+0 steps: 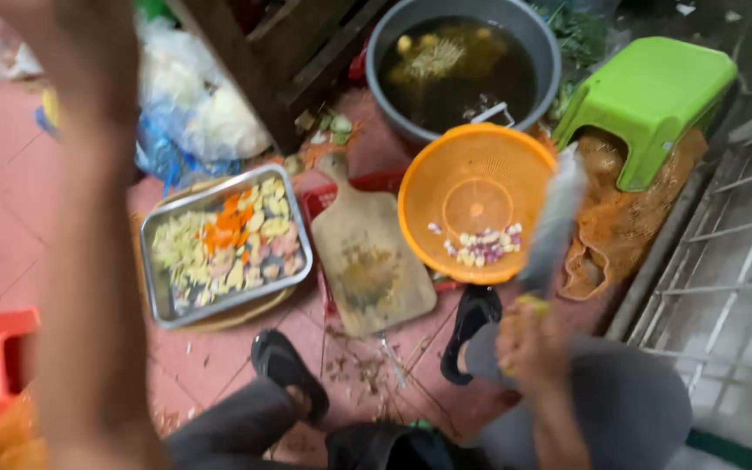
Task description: Chopping various vegetables including ginger, carrots, and shallots on a cutting board placed on the floor.
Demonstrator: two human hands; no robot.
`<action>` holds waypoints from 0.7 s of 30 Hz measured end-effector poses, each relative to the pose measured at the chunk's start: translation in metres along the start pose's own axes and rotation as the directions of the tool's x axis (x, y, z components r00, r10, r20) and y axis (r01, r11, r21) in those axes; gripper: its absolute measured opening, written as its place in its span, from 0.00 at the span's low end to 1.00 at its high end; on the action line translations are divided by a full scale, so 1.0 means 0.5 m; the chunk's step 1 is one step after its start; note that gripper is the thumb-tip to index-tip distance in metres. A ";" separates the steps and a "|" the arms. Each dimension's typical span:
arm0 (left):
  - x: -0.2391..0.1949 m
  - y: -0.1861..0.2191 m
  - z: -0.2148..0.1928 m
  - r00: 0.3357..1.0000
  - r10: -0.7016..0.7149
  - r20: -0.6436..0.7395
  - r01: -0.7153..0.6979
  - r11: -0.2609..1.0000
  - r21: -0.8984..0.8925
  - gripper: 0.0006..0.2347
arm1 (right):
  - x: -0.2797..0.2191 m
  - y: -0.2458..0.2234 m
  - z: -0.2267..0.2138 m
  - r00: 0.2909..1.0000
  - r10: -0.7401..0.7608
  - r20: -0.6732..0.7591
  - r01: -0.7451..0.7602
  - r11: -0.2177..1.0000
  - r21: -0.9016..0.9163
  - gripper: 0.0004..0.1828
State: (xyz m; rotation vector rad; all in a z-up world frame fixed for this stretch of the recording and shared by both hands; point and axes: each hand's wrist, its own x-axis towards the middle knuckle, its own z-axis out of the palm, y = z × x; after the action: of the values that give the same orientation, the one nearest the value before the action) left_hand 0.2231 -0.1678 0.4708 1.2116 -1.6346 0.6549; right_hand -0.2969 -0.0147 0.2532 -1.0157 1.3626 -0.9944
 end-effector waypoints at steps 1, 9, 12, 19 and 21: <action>-0.013 0.030 -0.020 1.000 -0.004 0.001 0.004 1.000 0.001 0.10 | -0.008 -0.047 -0.009 0.998 0.012 -0.060 -0.006 0.996 0.091 0.15; -0.392 0.229 0.062 0.982 -0.135 0.130 0.133 0.991 0.027 0.14 | -0.065 -0.123 -0.156 0.968 -0.234 -0.096 0.246 0.957 0.153 0.15; -0.562 0.236 0.144 0.973 -0.174 0.154 0.185 0.981 -0.057 0.14 | -0.069 -0.117 -0.197 0.941 -0.290 -0.172 0.310 0.946 0.098 0.18; -0.856 0.225 0.285 0.894 -0.261 0.363 0.309 0.948 -0.079 0.16 | -0.048 -0.122 -0.234 0.911 -0.281 -0.302 0.351 0.912 0.211 0.21; -0.876 0.219 0.285 0.872 -0.264 0.411 0.322 0.943 -0.078 0.16 | -0.046 -0.133 -0.218 0.898 -0.326 -0.295 0.375 0.918 0.126 0.21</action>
State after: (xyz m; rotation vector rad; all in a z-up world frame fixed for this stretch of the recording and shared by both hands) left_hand 0.0869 -0.0690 0.0283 1.5158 -1.7353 0.0946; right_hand -0.4033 -0.0101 0.3271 -1.0370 1.2984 -1.5487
